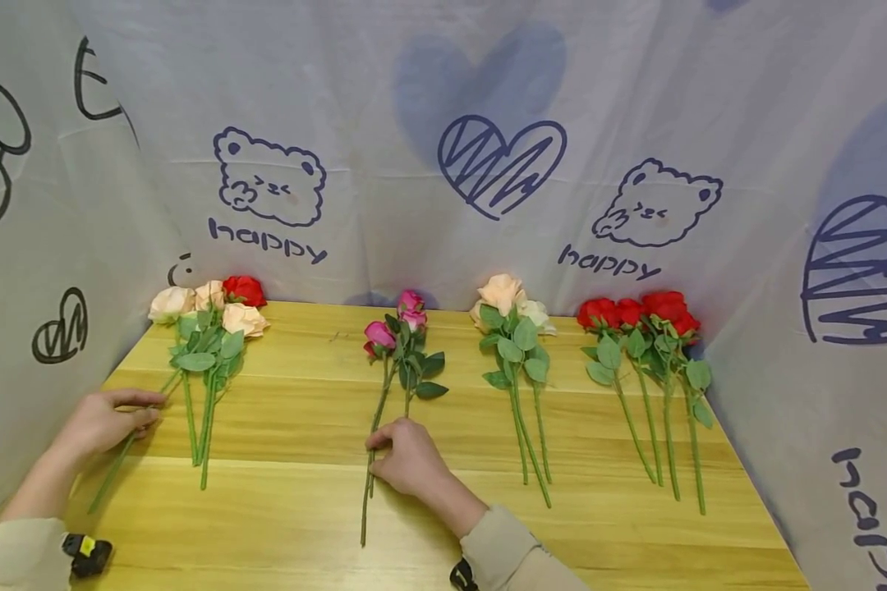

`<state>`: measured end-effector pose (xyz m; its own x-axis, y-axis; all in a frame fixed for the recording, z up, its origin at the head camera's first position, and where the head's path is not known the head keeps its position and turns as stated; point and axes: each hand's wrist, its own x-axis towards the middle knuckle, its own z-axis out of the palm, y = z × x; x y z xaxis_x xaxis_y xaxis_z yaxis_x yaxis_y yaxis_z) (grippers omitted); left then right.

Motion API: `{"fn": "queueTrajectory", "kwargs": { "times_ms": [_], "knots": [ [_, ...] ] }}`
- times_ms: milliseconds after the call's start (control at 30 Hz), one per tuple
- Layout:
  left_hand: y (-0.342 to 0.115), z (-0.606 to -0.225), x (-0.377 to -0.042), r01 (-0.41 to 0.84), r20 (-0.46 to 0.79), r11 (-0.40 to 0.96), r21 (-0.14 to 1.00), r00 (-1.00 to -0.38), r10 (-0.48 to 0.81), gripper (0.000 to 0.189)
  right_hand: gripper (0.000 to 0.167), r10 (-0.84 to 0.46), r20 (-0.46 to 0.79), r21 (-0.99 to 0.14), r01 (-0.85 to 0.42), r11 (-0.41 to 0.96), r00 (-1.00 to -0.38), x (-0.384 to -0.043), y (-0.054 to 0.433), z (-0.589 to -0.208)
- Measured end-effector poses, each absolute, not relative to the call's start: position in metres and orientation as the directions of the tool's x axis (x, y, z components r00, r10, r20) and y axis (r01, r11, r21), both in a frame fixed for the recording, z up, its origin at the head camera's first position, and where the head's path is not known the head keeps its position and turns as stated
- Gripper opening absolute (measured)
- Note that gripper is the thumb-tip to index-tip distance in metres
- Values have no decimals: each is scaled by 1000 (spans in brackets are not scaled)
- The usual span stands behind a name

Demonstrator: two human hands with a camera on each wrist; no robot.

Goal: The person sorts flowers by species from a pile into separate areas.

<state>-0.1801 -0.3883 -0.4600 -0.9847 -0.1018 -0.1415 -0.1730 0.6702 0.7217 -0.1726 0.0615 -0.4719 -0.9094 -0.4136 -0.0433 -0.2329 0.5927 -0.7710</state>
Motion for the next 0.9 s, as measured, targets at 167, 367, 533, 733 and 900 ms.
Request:
{"fn": "queueTrajectory", "kwargs": {
  "times_ms": [167,367,533,733,900],
  "knots": [
    [-386,-457,-178,-214,-180,571,793,-977,-117,38,25,-414,-45,-780,-227,583,-909,-173,62,-471],
    [-378,-451,-177,-249,-208,496,832,-968,-137,41,28,-396,-80,-824,-163,543,-915,-172,63,-471],
    [-368,-447,-174,-251,-186,542,802,-967,-172,42,31,-378,-110,-880,-86,467,-919,-171,66,-470],
    [-352,-440,-172,-241,-156,508,827,-966,-205,44,29,-333,-67,-941,-51,334,-941,-168,74,-460],
    [-332,-435,-172,-192,-105,434,880,-971,-217,44,27,-270,28,-975,-86,205,-963,-170,79,-450]
  ]
}}
